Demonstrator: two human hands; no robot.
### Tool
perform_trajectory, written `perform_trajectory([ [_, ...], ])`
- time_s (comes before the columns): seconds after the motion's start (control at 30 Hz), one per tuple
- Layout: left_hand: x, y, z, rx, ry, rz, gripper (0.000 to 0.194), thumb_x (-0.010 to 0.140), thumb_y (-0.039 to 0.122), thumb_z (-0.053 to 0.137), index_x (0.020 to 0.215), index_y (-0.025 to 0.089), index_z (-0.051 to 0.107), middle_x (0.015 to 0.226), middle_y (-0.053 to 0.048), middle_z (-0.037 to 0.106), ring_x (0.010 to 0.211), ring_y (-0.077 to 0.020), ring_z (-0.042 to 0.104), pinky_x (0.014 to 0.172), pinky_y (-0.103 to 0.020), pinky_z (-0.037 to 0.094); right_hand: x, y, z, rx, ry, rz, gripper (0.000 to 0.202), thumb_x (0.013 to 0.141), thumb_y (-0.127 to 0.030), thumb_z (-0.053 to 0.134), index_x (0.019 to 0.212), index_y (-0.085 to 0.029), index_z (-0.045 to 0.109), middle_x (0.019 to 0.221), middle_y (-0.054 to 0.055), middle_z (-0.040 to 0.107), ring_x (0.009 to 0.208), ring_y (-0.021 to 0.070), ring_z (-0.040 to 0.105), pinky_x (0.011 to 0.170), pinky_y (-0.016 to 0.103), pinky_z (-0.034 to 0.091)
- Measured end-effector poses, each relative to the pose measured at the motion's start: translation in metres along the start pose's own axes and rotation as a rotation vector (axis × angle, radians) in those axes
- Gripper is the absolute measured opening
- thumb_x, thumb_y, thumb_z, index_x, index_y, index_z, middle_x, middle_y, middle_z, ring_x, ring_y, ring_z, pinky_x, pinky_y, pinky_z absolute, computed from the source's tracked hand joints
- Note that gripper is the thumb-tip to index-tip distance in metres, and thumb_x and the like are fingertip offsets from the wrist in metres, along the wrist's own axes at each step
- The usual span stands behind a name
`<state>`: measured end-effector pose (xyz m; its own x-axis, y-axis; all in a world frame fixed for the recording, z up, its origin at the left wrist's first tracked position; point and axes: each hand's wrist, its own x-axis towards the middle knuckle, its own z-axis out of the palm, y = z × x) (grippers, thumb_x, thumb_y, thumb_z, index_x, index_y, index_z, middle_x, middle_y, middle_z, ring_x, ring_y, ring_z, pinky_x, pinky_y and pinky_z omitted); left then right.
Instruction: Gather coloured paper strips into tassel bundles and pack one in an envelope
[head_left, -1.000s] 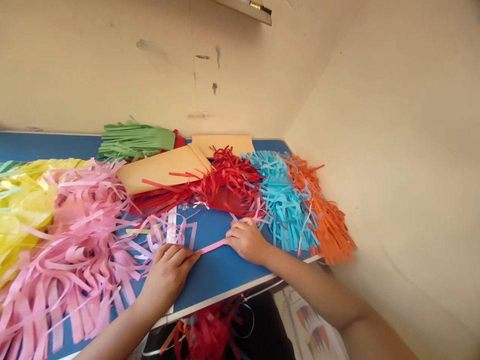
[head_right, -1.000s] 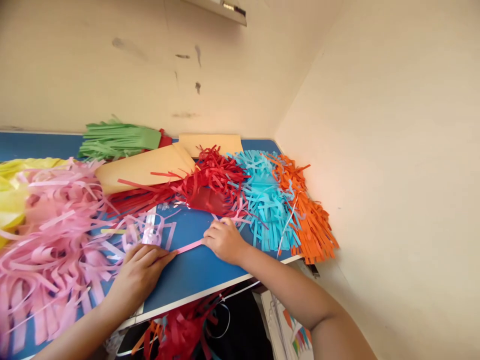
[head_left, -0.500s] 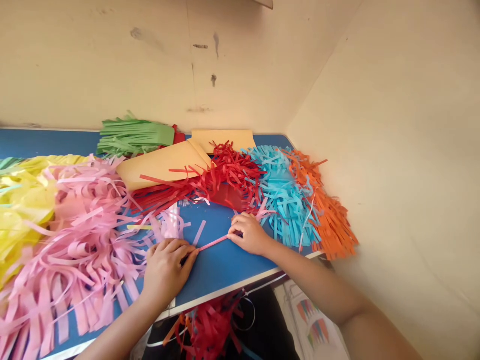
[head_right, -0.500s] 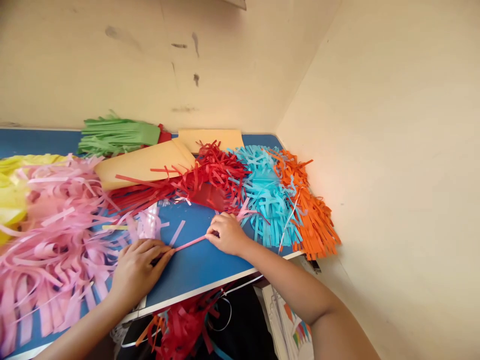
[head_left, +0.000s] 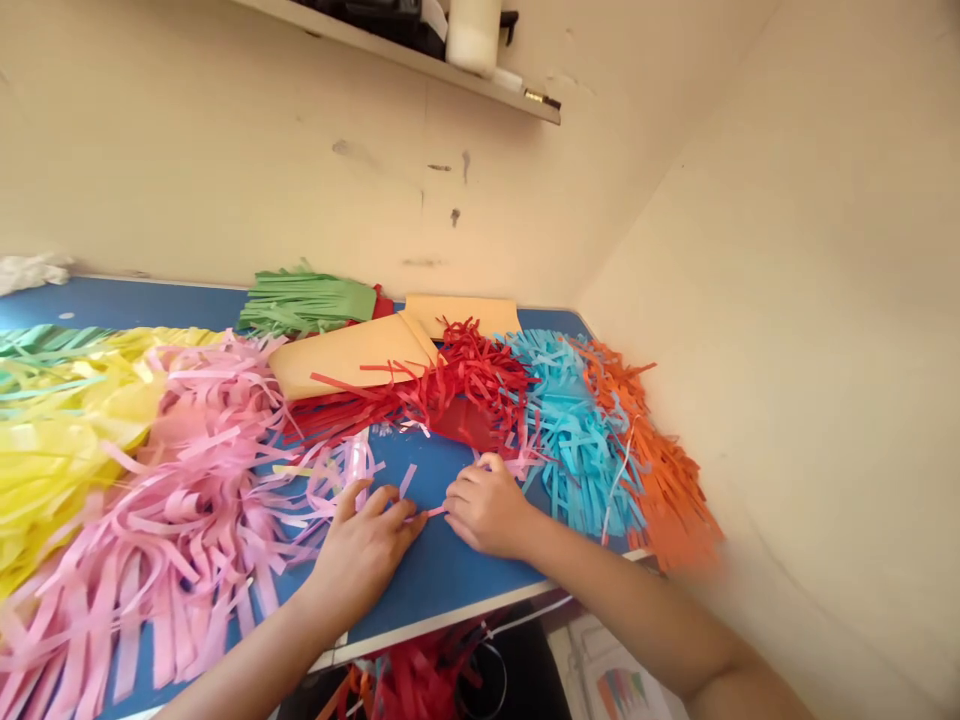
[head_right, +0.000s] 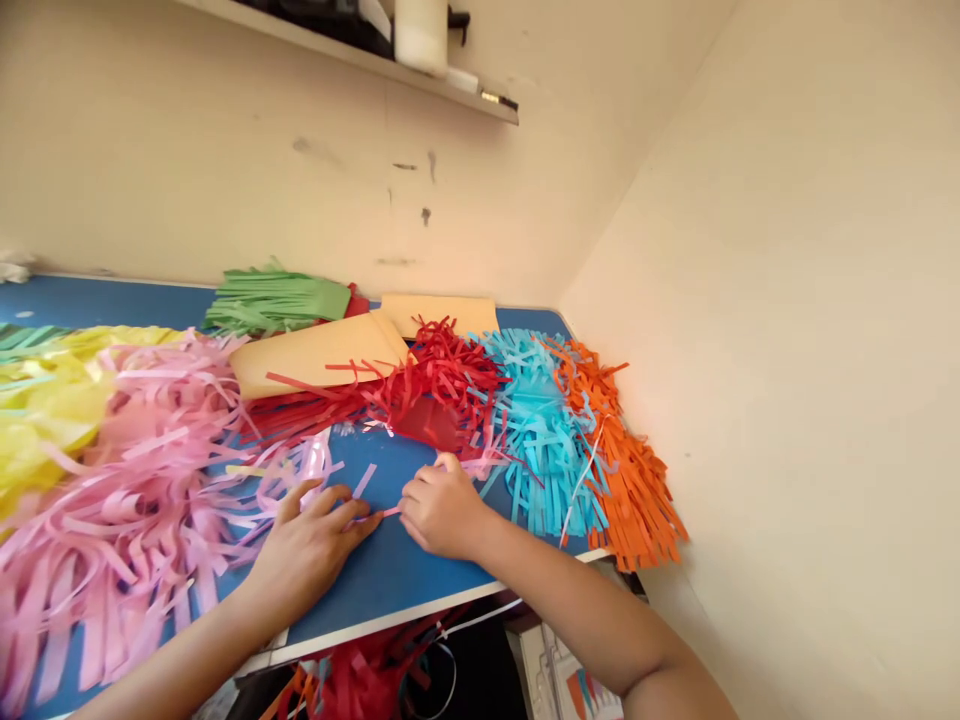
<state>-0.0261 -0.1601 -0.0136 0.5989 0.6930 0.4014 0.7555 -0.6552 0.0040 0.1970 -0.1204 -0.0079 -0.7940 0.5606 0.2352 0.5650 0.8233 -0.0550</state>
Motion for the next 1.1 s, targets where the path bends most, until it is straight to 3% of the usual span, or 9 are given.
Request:
perform_trajectory([
  [0.13, 0.009, 0.003, 0.006, -0.055, 0.059, -0.019, 0.025, 0.094, 0.019, 0.048, 0.087, 0.026, 0.071, 0.083, 0.000, 0.072, 0.085, -0.0201, 0.063, 0.099, -0.049, 0.032, 0.006, 0.004, 0.013, -0.069, 0.052, -0.118, 0.027, 0.097, -0.018, 0.047, 0.075, -0.016, 0.063, 0.072, 0.002, 0.066, 0.073, 0.0155, 0.054, 0.075, 0.038, 0.028],
  [0.3, 0.005, 0.008, -0.012, -0.110, 0.212, 0.003, 0.029, 0.096, 0.013, 0.044, 0.091, 0.024, 0.070, 0.078, 0.003, 0.073, 0.077, -0.0148, 0.067, 0.099, -0.041, 0.034, 0.007, -0.020, -0.009, 0.154, 0.118, 0.108, 0.018, 0.091, -0.024, 0.055, 0.076, -0.019, 0.065, 0.079, 0.002, 0.071, 0.074, 0.0156, 0.059, 0.078, 0.037, 0.032],
  [0.37, -0.007, 0.012, -0.031, -0.187, 0.281, -0.002, 0.030, 0.096, 0.013, 0.043, 0.101, 0.026, 0.070, 0.085, 0.003, 0.075, 0.082, -0.0141, 0.069, 0.106, -0.041, 0.032, 0.005, -0.037, -0.036, 0.395, 0.121, 0.199, 0.022, 0.093, -0.027, 0.053, 0.076, -0.020, 0.067, 0.081, 0.002, 0.072, 0.076, 0.0152, 0.061, 0.080, 0.035, 0.036],
  [0.47, -0.025, 0.019, -0.059, -0.249, 0.294, 0.033, 0.038, 0.095, 0.014, 0.041, 0.120, 0.031, 0.064, 0.095, 0.003, 0.077, 0.089, -0.0154, 0.070, 0.113, -0.044, 0.027, 0.006, -0.054, -0.072, 1.000, -0.066, 0.290, 0.039, 0.097, -0.043, 0.047, 0.074, -0.019, 0.067, 0.080, 0.003, 0.070, 0.076, 0.0146, 0.061, 0.076, 0.029, 0.043],
  [0.6, -0.028, 0.027, -0.083, -0.260, 0.354, 0.009, 0.031, 0.095, 0.018, 0.047, 0.116, 0.032, 0.065, 0.090, 0.003, 0.077, 0.083, -0.0155, 0.071, 0.109, -0.044, 0.036, 0.010, -0.064, -0.082, 1.698, -0.252, 0.503, 0.045, 0.073, -0.059, 0.073, 0.064, -0.016, 0.066, 0.064, -0.001, 0.063, 0.059, 0.0103, 0.054, 0.060, 0.023, 0.041],
  [0.73, -0.018, 0.042, -0.091, -0.470, 0.446, -0.203, 0.013, 0.092, 0.024, 0.055, 0.090, 0.027, 0.067, 0.079, 0.002, 0.074, 0.073, -0.0143, 0.069, 0.080, -0.030, 0.056, 0.009, -0.084, -0.063, 1.827, 0.007, 0.621, 0.040, 0.066, -0.051, 0.082, 0.062, -0.015, 0.065, 0.057, -0.002, 0.060, 0.044, 0.0063, 0.044, 0.046, 0.020, 0.033],
  [0.83, -0.019, 0.056, -0.088, -0.644, 0.433, -0.392, 0.016, 0.093, 0.029, 0.053, 0.088, 0.026, 0.068, 0.079, -0.001, 0.072, 0.071, -0.0135, 0.069, 0.062, -0.021, 0.058, 0.008, -0.101, -0.049, 1.834, 0.209, 0.642, 0.037, 0.071, -0.048, 0.080, 0.065, -0.017, 0.062, 0.051, -0.004, 0.057, 0.039, 0.0069, 0.045, 0.041, 0.019, 0.033],
  [0.97, -0.028, 0.068, -0.081, -0.757, 0.424, -0.477, 0.018, 0.093, 0.027, 0.053, 0.095, 0.028, 0.071, 0.084, -0.001, 0.071, 0.074, -0.0128, 0.069, 0.063, -0.018, 0.059, 0.011, -0.116, -0.043, 1.885, 0.343, 0.673, 0.036, 0.069, -0.047, 0.082, 0.078, -0.020, 0.060, 0.054, -0.006, 0.056, 0.039, 0.0073, 0.047, 0.040, 0.018, 0.035],
  [1.1, -0.038, 0.063, -0.078, -0.822, 0.418, -0.472, 0.018, 0.092, 0.027, 0.055, 0.099, 0.028, 0.071, 0.087, -0.001, 0.072, 0.077, -0.0131, 0.069, 0.067, -0.018, 0.059, 0.015, -0.120, -0.050, 1.759, 0.375, 0.595, 0.027, 0.072, -0.043, 0.080, 0.071, -0.022, 0.064, 0.066, -0.003, 0.058, 0.046, 0.0093, 0.051, 0.045, 0.023, 0.040],
])
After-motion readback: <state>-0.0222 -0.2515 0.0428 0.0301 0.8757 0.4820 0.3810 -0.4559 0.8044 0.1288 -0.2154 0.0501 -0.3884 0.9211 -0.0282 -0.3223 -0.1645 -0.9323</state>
